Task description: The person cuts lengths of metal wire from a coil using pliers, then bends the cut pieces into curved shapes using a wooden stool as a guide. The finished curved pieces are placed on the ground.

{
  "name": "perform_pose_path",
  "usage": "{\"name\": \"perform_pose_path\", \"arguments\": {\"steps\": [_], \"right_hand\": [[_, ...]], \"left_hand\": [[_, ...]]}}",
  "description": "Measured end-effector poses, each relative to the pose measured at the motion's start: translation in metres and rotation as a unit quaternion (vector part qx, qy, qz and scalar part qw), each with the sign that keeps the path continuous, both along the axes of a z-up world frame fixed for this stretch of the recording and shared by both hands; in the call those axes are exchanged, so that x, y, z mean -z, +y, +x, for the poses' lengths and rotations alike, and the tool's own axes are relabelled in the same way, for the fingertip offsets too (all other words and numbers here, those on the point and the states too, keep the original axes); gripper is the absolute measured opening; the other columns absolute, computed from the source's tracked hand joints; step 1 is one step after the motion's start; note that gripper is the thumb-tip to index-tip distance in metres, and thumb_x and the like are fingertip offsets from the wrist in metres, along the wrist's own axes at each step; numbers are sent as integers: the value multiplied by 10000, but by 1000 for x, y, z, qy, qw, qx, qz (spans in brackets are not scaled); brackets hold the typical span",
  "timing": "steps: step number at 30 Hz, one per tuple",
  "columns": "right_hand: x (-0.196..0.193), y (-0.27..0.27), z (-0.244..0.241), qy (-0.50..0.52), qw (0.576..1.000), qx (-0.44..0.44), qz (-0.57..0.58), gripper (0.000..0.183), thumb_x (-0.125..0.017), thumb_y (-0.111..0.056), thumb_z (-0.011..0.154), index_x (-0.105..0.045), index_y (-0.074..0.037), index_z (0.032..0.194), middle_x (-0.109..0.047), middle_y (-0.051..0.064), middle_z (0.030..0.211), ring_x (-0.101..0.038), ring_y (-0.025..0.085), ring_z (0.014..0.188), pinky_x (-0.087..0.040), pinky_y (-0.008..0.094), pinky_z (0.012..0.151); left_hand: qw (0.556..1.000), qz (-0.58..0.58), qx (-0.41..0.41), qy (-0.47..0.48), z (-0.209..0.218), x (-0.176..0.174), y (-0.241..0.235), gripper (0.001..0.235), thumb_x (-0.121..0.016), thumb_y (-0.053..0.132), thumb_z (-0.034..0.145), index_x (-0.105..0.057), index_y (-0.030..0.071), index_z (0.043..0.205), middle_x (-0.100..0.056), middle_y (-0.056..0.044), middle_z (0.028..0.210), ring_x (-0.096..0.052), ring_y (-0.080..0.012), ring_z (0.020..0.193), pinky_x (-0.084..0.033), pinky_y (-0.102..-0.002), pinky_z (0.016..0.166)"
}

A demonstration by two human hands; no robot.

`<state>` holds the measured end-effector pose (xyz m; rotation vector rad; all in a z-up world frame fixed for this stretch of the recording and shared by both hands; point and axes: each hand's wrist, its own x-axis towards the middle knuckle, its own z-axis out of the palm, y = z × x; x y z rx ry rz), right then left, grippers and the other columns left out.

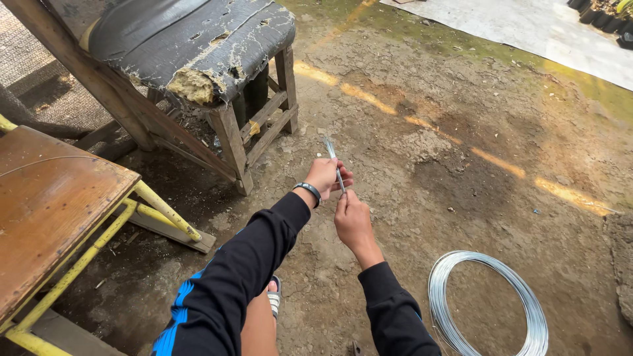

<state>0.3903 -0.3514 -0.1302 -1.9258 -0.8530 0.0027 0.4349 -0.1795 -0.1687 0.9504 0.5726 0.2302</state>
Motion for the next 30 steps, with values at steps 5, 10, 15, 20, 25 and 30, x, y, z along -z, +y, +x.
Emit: {"name": "perform_pose_path", "arguments": {"steps": [5, 10, 15, 20, 25, 30], "right_hand": [[9, -4, -12, -18, 1000, -3, 17, 229, -500, -151, 1018, -545, 5, 857, -580, 241, 645, -592, 433, 576, -434, 499, 533], [7, -16, -30, 18, 1000, 1, -22, 251, -490, -164, 1028, -523, 9, 848, -564, 235, 608, -589, 417, 546, -419, 497, 513], [3, -26, -50, 22, 998, -22, -52, 241, -482, -159, 1031, -502, 8, 858, -547, 214, 558, -571, 386, 478, -413, 482, 484], [5, -31, -60, 2, 997, -36, -68, 205, -490, -150, 1025, -488, 2, 886, -552, 217, 556, -580, 392, 481, -424, 494, 469], [13, -34, -63, -23, 997, -36, -62, 181, -499, -139, 1018, -487, -5, 897, -581, 232, 583, -601, 422, 522, -439, 514, 480], [25, -35, -69, -66, 996, -39, -42, 167, -516, -124, 1006, -484, 0, 897, -585, 251, 600, -608, 454, 578, -442, 546, 512]], "left_hand": [[997, -60, -52, -17, 16, 16, 21, 273, -376, 211, 1098, -532, 24, 975, -564, -53, 765, -641, -203, 722, -668, -442, 781], [994, -83, -71, -27, 23, 27, 41, 230, -394, 166, 1089, -524, 9, 984, -532, -35, 733, -594, -170, 662, -660, -400, 734], [978, -181, -94, -32, 25, 33, 65, 143, -378, 80, 1057, -495, 33, 989, -476, -8, 695, -446, -96, 532, -397, -245, 460], [976, -184, -100, -61, 25, 39, 79, 131, -372, 81, 1017, -475, 78, 936, -408, 18, 659, -272, -86, 446, -218, -262, 401], [972, -192, -104, -87, 25, 34, 89, 148, -351, 87, 1019, -476, 83, 941, -400, 19, 661, -277, -88, 450, -222, -265, 399], [968, -203, -121, -78, 21, 28, 98, 174, -333, 90, 1007, -484, 109, 925, -368, 32, 629, -245, -93, 433, -200, -271, 385]]}}
